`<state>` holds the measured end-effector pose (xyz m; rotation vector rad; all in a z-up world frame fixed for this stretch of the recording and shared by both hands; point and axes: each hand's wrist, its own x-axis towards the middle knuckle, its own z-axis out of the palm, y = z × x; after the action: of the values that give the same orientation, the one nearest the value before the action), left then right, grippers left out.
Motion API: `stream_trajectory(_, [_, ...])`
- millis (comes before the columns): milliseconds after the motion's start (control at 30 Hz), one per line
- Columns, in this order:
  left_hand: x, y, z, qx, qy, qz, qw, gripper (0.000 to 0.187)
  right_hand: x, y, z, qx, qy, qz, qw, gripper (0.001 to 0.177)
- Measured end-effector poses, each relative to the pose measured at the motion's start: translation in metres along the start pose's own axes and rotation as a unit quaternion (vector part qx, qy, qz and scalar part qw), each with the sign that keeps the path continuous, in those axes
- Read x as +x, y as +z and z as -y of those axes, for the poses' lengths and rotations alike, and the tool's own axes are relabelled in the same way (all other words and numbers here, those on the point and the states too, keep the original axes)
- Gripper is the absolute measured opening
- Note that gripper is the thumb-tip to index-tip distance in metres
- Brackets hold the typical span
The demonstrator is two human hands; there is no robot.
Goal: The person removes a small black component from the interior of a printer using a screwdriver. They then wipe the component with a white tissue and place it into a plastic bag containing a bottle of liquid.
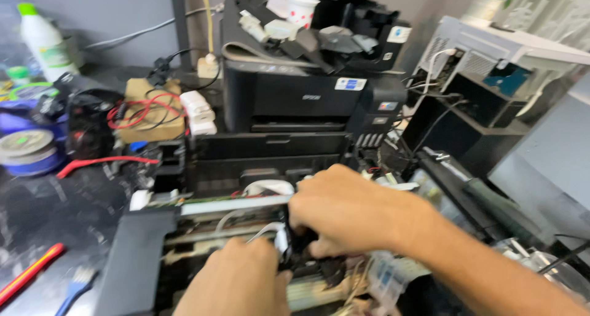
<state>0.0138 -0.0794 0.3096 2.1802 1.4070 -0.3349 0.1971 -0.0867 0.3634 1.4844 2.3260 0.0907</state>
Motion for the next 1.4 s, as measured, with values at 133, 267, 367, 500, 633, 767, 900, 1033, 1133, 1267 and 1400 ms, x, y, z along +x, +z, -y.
stream_trajectory(133, [0.002,0.011,0.013,-0.007,0.097,-0.047,0.994,0.031,0.002,-0.006,0.002,-0.007,-0.001,0.033,0.999,0.024])
stream_trajectory(267, [-0.006,0.013,0.015,-0.048,0.126,-0.075,0.988,0.023,0.003,-0.005,0.003,-0.019,0.011,0.039,0.999,0.027])
stream_trajectory(367, [-0.013,0.007,0.014,-0.048,0.133,-0.060,0.988,0.016,0.004,-0.012,0.008,-0.024,0.032,0.067,0.997,0.025])
stream_trajectory(500, [-0.014,0.005,0.012,-0.041,0.132,-0.036,0.990,0.020,0.005,-0.016,0.008,-0.035,0.042,0.088,0.995,0.027])
stream_trajectory(633, [-0.014,0.007,0.012,-0.024,0.135,-0.039,0.990,0.017,0.006,-0.018,0.008,-0.035,0.039,0.096,0.994,0.026])
stream_trajectory(767, [-0.010,0.011,0.015,-0.054,0.130,-0.075,0.987,0.017,0.005,-0.019,0.008,-0.021,0.038,0.095,0.995,0.025])
stream_trajectory(900, [-0.017,0.001,0.013,-0.057,0.110,-0.072,0.990,0.020,0.003,-0.019,0.007,-0.003,0.029,0.085,0.996,0.026])
stream_trajectory(1033, [-0.013,0.002,0.012,-0.045,0.126,-0.127,0.983,0.024,-0.002,-0.010,0.004,0.013,0.025,0.063,0.998,0.027])
stream_trajectory(1133, [-0.014,-0.001,0.011,-0.043,0.083,-0.078,0.993,0.026,-0.002,-0.001,0.002,-0.006,-0.005,0.019,1.000,0.029])
stream_trajectory(1267, [-0.007,0.004,0.013,-0.024,0.094,-0.103,0.990,0.030,-0.013,-0.011,0.001,-0.016,0.008,0.020,1.000,0.020])
stream_trajectory(1400, [-0.012,-0.001,0.012,0.014,0.109,-0.132,0.985,0.034,-0.032,-0.024,-0.006,0.041,0.023,-0.021,0.999,0.029])
